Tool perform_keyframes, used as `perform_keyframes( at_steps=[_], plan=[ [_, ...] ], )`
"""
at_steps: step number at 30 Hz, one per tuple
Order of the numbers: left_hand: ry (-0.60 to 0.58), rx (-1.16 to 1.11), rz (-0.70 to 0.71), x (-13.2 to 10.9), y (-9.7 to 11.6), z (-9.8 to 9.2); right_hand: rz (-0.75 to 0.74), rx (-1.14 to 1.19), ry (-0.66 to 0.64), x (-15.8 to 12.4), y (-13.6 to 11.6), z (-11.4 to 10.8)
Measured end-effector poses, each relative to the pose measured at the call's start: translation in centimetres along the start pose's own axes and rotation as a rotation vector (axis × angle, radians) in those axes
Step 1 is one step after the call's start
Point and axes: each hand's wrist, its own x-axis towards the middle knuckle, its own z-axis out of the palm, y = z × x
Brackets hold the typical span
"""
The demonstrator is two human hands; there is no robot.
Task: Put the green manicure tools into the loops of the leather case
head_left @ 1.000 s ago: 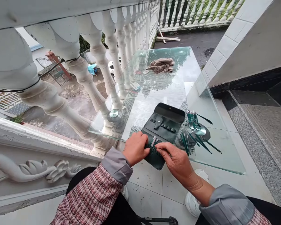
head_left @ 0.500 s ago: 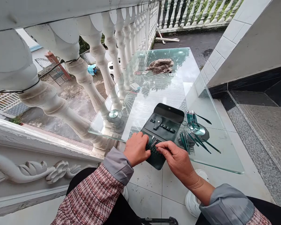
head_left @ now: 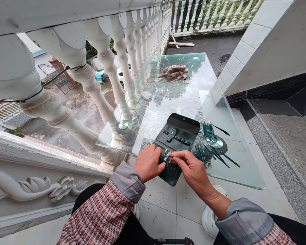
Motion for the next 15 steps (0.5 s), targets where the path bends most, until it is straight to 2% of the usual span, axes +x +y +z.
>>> perform_keyframes(
  at_steps=[4, 15],
  plan=[
    [-0.002, 0.003, -0.006, 0.12, 0.03, -0.07, -0.04, -0.045, 0.048, -0.29, -0.51, -0.53],
    [0.019, 0.025, -0.044, 0.64, 0.48, 0.37, -0.062, -0.082, 0.001, -0.29, -0.03, -0.2]
  ],
)
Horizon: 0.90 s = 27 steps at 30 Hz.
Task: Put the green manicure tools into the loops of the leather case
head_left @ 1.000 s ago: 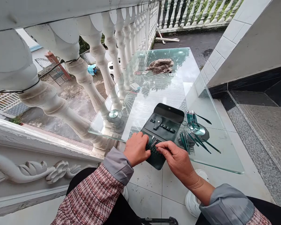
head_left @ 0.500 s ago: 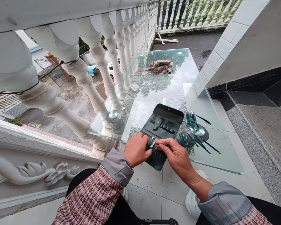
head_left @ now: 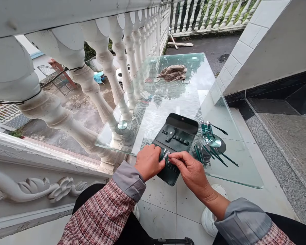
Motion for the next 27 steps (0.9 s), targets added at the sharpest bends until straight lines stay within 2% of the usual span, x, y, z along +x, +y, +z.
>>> perform_keyframes(
  at_steps=[4, 12, 19, 23, 27],
  plan=[
    [0.012, 0.0, -0.008, 0.1, 0.1, 0.2, 0.008, -0.002, 0.041, 0.0, -0.1, -0.3],
    [0.005, -0.01, -0.018, -0.1, 0.3, 0.1, 0.037, 0.02, 0.01, 0.1, 0.1, 0.0],
    [-0.019, -0.061, -0.006, 0.1, -0.7, -1.1, 0.21, 0.29, 0.143, 0.6, -0.5, -1.5],
    [0.012, -0.064, 0.01, 0.3, -2.1, -1.9, 0.353, 0.376, 0.121, 0.7, 0.3, -2.3],
    [-0.023, -0.055, 0.125, 0.1, -2.6, -2.1, 0.421, 0.399, 0.075, 0.8, 0.9, -2.5]
  ],
)
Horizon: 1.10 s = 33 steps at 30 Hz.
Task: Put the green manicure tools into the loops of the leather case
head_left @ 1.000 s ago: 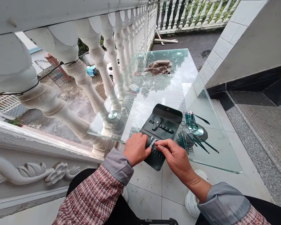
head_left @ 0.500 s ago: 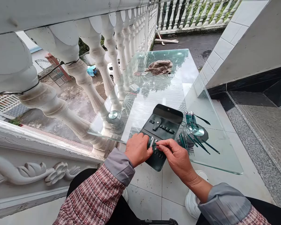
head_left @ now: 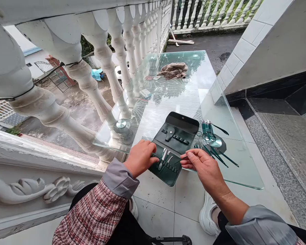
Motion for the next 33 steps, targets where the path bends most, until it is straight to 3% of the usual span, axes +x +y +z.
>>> perform_keyframes(
  at_steps=[6, 11, 13, 28, 33],
  plan=[
    [-0.061, 0.134, 0.321, -0.8, 0.9, 0.9, 0.041, 0.018, -0.014, 0.5, -0.2, 0.7],
    [0.002, 0.307, 0.689, -1.5, 0.9, 2.8, 0.077, 0.015, 0.007, 1.3, 0.2, 1.2],
    [0.046, 0.337, 0.764, -1.7, 0.9, 3.4, 0.073, -0.009, 0.014, 1.6, 0.4, 1.2],
    [0.254, 0.392, 1.047, -2.4, 2.4, 5.5, 0.05, -0.233, 0.01, 2.9, 0.3, 1.2],
    [0.432, 0.384, 1.084, -2.0, 2.8, 5.7, 0.057, -0.293, 0.018, 2.8, -0.1, 1.3]
  ],
)
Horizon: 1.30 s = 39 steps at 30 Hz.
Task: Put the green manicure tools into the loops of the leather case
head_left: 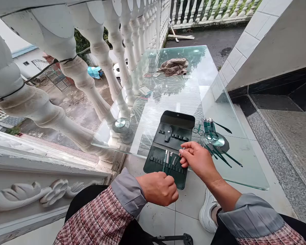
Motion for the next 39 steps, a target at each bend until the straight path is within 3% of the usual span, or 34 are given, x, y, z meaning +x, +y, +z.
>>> perform_keyframes(
  at_steps=[4, 16, 19, 23, 25, 31, 39],
  plan=[
    [0.083, 0.029, -0.01, 0.2, 0.0, 0.1, 0.003, -0.011, 0.012, -0.1, -0.3, -0.1],
    [0.067, 0.032, -0.015, 0.2, 0.3, 0.3, -0.026, -0.169, -0.094, -0.2, -0.5, -0.3],
    [0.068, 0.044, -0.02, 0.2, 0.3, 0.3, -0.144, -0.294, -0.101, -0.4, -0.3, -0.6],
    [0.077, 0.056, -0.026, 0.3, 0.2, 0.1, -0.488, -0.55, -0.07, -0.9, 0.4, -0.8],
    [0.076, 0.055, -0.021, 0.4, 0.2, 0.1, -0.58, -0.601, -0.035, -1.2, 0.7, -0.8],
    [0.111, 0.054, -0.027, 0.6, 0.2, 0.2, -0.603, -0.539, 0.036, -1.4, 1.1, -0.8],
    [0.064, 0.051, -0.031, 1.0, 0.2, 0.4, -0.694, -0.56, 0.041, -1.8, 1.6, -0.7]
  ],
)
